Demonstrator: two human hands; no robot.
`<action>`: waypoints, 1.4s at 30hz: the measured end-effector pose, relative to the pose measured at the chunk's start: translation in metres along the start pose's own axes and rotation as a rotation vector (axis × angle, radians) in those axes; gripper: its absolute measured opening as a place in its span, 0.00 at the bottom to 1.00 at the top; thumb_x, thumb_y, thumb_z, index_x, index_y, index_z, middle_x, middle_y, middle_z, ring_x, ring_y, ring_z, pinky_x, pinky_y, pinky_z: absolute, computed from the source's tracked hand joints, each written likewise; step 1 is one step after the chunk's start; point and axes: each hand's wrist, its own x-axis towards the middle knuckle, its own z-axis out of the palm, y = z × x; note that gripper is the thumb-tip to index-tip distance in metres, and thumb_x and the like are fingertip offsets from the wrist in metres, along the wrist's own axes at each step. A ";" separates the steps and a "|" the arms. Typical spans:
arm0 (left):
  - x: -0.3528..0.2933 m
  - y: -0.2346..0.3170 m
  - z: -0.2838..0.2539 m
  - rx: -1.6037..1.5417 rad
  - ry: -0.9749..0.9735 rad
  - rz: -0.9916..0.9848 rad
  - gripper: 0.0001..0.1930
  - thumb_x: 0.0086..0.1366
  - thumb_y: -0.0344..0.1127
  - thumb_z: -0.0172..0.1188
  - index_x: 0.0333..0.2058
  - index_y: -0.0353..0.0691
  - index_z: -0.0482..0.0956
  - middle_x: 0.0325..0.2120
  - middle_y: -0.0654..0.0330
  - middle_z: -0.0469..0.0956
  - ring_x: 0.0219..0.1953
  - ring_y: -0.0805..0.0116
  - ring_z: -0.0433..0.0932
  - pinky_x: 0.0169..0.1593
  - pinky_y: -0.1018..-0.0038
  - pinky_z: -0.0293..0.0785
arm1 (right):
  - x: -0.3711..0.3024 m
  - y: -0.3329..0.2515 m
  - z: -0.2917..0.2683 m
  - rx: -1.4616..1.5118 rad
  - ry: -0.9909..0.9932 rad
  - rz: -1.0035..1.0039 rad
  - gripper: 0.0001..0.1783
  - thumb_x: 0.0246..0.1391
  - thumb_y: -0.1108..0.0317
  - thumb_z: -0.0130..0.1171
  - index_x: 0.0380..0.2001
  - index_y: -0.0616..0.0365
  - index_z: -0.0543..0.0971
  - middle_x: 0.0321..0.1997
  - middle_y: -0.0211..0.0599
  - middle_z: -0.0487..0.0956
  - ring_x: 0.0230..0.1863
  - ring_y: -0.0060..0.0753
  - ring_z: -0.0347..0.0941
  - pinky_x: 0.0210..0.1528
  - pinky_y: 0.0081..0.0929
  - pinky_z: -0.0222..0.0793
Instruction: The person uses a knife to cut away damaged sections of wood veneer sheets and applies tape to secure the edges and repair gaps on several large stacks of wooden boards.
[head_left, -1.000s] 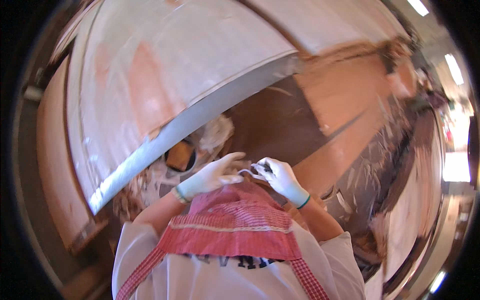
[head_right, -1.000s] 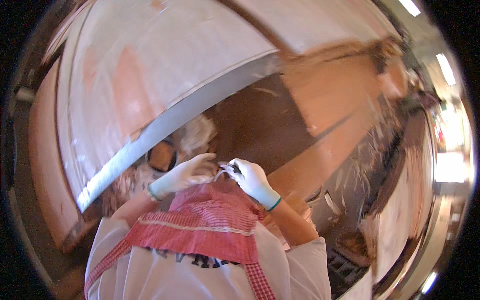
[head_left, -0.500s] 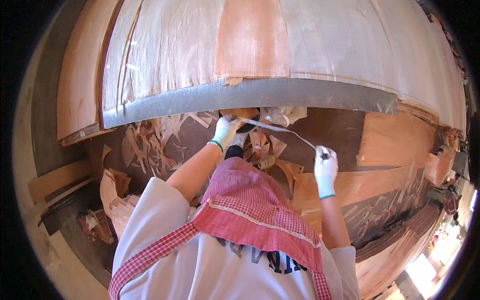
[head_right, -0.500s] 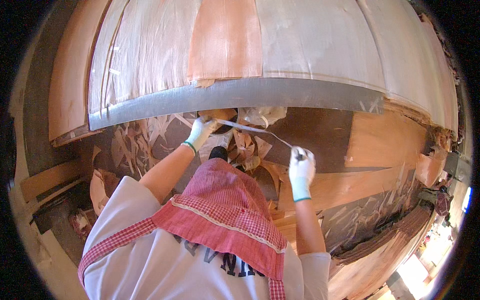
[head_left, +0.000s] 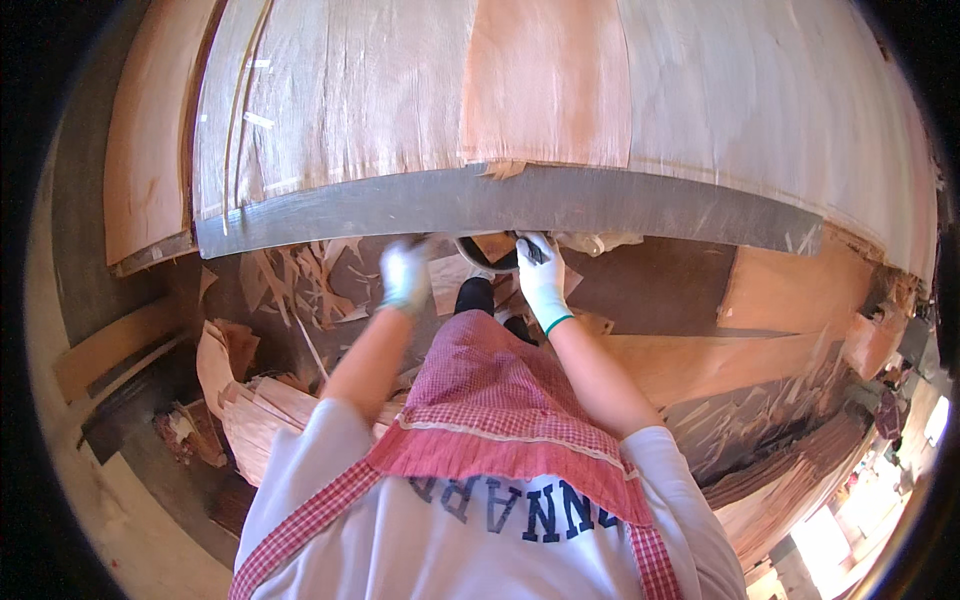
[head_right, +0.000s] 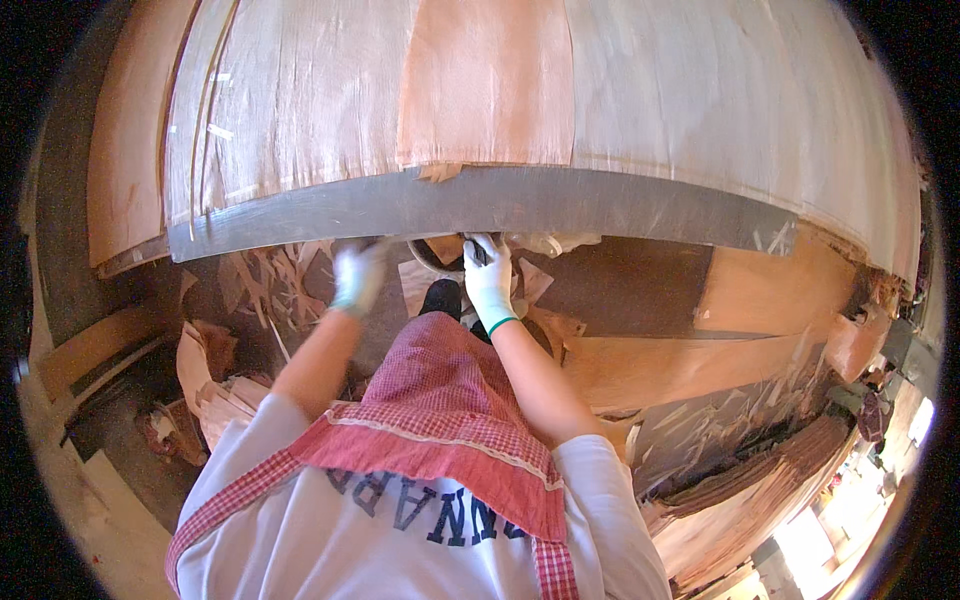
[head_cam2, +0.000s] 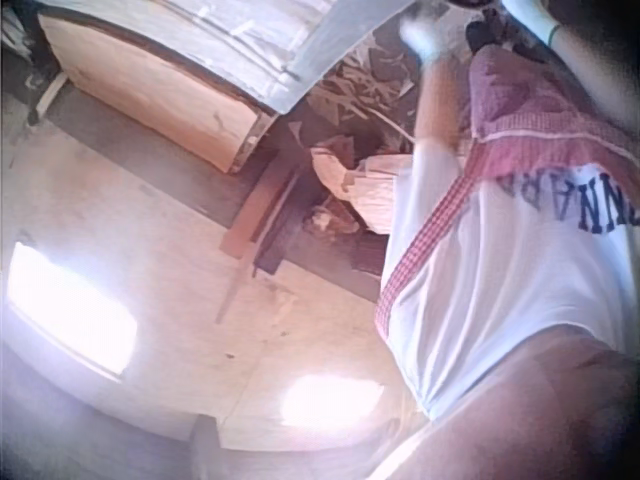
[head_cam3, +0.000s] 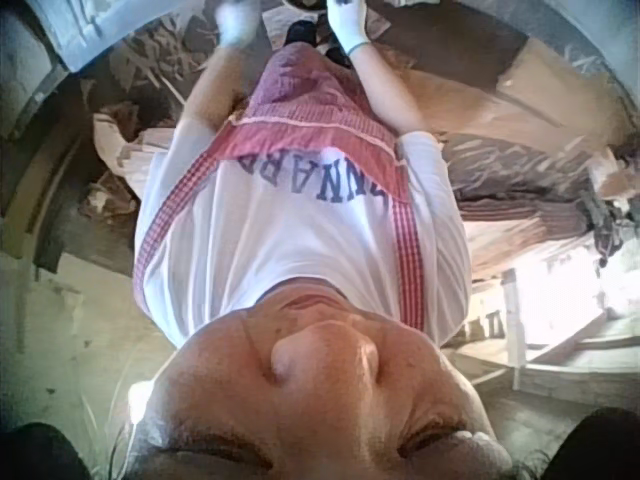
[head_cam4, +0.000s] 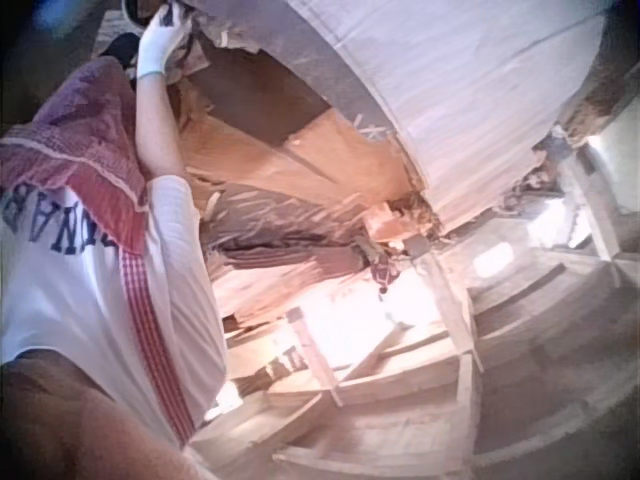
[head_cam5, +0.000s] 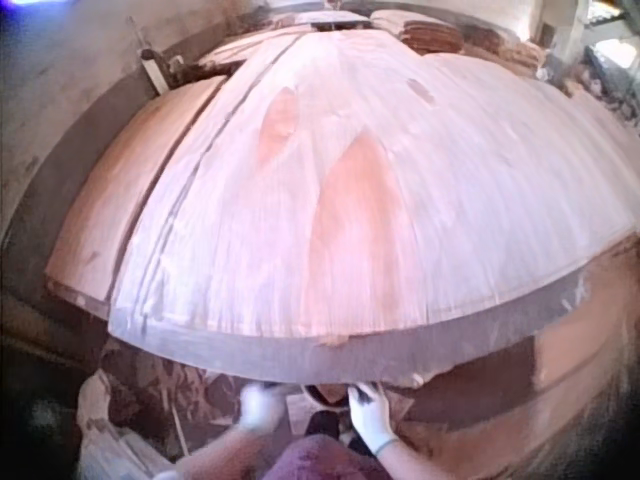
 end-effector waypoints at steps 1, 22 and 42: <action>0.007 -0.012 -0.061 -0.193 0.047 -0.205 0.07 0.59 0.33 0.61 0.31 0.34 0.80 0.25 0.61 0.77 0.27 0.66 0.74 0.34 0.70 0.72 | 0.001 0.013 0.001 0.005 0.021 -0.025 0.08 0.55 0.70 0.60 0.37 0.60 0.78 0.36 0.41 0.77 0.34 0.32 0.73 0.40 0.26 0.69; -0.062 0.300 0.013 -0.136 -0.577 0.450 0.04 0.60 0.25 0.58 0.34 0.34 0.77 0.27 0.63 0.79 0.32 0.81 0.75 0.35 0.80 0.74 | 0.048 -0.253 -0.138 0.381 -0.575 0.136 0.14 0.61 0.73 0.54 0.50 0.63 0.72 0.35 0.31 0.76 0.36 0.19 0.71 0.41 0.22 0.71; 0.176 0.440 0.183 0.355 0.283 0.866 0.11 0.58 0.29 0.56 0.41 0.39 0.78 0.39 0.50 0.79 0.44 0.49 0.77 0.47 0.60 0.73 | 0.486 -0.338 -0.414 -0.909 -0.014 -0.616 0.09 0.57 0.65 0.58 0.35 0.60 0.74 0.26 0.44 0.76 0.27 0.43 0.72 0.30 0.38 0.67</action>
